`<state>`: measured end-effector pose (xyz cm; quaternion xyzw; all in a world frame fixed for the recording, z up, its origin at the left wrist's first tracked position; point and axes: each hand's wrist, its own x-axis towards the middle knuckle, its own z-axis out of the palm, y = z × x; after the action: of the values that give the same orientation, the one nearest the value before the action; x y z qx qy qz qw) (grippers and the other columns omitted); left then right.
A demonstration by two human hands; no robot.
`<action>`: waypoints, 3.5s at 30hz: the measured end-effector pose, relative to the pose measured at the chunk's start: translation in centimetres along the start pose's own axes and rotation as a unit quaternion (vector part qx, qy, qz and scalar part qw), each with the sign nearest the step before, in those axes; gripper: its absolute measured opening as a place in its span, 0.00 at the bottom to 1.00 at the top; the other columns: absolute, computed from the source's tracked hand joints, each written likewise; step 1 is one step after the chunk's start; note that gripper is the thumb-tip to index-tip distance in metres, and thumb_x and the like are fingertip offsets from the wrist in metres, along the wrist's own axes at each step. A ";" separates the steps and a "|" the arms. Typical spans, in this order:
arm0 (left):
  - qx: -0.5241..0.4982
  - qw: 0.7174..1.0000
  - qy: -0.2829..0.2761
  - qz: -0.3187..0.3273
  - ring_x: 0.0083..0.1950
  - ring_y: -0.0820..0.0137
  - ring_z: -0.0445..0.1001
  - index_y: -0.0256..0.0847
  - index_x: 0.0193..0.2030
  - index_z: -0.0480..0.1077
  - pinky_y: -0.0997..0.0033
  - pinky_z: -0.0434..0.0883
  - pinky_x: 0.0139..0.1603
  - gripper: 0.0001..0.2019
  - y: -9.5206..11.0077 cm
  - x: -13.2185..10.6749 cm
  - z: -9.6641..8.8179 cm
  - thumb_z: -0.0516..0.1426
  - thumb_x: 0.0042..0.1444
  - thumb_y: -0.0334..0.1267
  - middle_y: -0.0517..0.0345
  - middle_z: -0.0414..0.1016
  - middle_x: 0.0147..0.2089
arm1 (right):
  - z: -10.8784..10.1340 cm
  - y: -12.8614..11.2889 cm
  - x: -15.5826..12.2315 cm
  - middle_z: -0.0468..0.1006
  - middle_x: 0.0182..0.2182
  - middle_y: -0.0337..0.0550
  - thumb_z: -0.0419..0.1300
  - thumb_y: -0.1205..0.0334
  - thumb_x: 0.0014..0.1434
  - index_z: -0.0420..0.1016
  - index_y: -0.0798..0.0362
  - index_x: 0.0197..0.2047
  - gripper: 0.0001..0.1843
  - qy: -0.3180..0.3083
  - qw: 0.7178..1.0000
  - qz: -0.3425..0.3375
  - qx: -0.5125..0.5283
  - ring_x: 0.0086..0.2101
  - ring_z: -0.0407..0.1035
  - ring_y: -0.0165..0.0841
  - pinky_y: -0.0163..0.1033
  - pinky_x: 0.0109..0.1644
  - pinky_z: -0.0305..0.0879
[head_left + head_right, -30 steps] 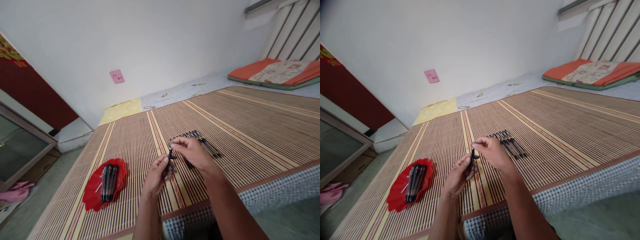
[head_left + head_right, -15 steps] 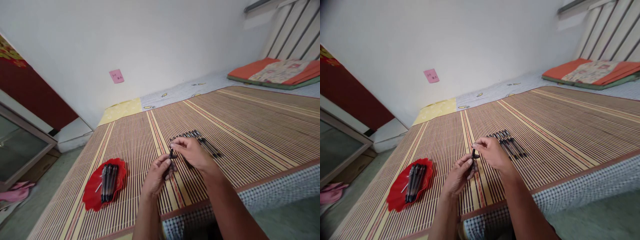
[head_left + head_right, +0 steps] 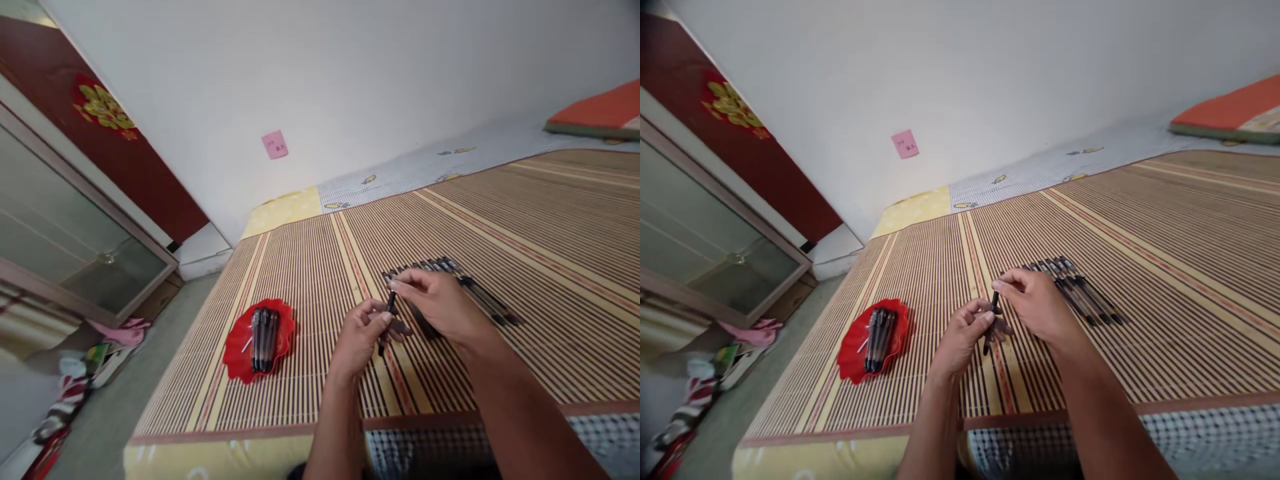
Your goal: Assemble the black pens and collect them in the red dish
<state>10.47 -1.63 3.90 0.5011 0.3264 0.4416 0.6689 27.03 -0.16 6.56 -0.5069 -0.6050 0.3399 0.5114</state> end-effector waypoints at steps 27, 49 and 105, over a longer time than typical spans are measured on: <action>-0.113 0.962 0.247 0.020 0.21 0.78 0.68 0.37 0.37 0.70 0.80 0.62 0.21 0.22 1.6 0.1 -4.6 0.72 0.38 0.44 0.62 0.76 0.25 | 5.0 3.8 1.6 0.73 0.59 0.56 0.45 0.74 0.65 0.73 0.60 0.59 0.24 0.031 0.890 0.032 -0.455 0.62 0.59 0.45 0.45 0.63 0.51; -0.098 0.969 0.228 0.018 0.22 0.77 0.68 0.35 0.38 0.75 0.80 0.63 0.23 0.21 1.2 0.1 -4.5 0.72 0.41 0.44 0.59 0.77 0.26 | 7.8 2.4 -0.3 0.82 0.43 0.56 0.59 0.54 0.63 0.76 0.58 0.49 0.17 -0.110 0.901 0.090 -0.409 0.44 0.77 0.46 0.42 0.42 0.63; -0.015 0.996 0.076 0.037 0.27 0.75 0.74 0.34 0.46 0.71 0.76 0.67 0.31 0.17 1.5 -1.0 -2.8 0.67 0.53 0.39 0.55 0.79 0.31 | 3.7 -1.0 0.5 0.77 0.33 0.42 0.59 0.48 0.59 0.76 0.54 0.42 0.18 -0.041 0.991 0.022 0.123 0.35 0.72 0.34 0.38 0.40 0.68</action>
<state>7.25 -1.33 4.52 0.4675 0.3506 0.5083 0.6326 23.21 0.45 6.75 -0.4393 -0.5675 0.4436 0.5368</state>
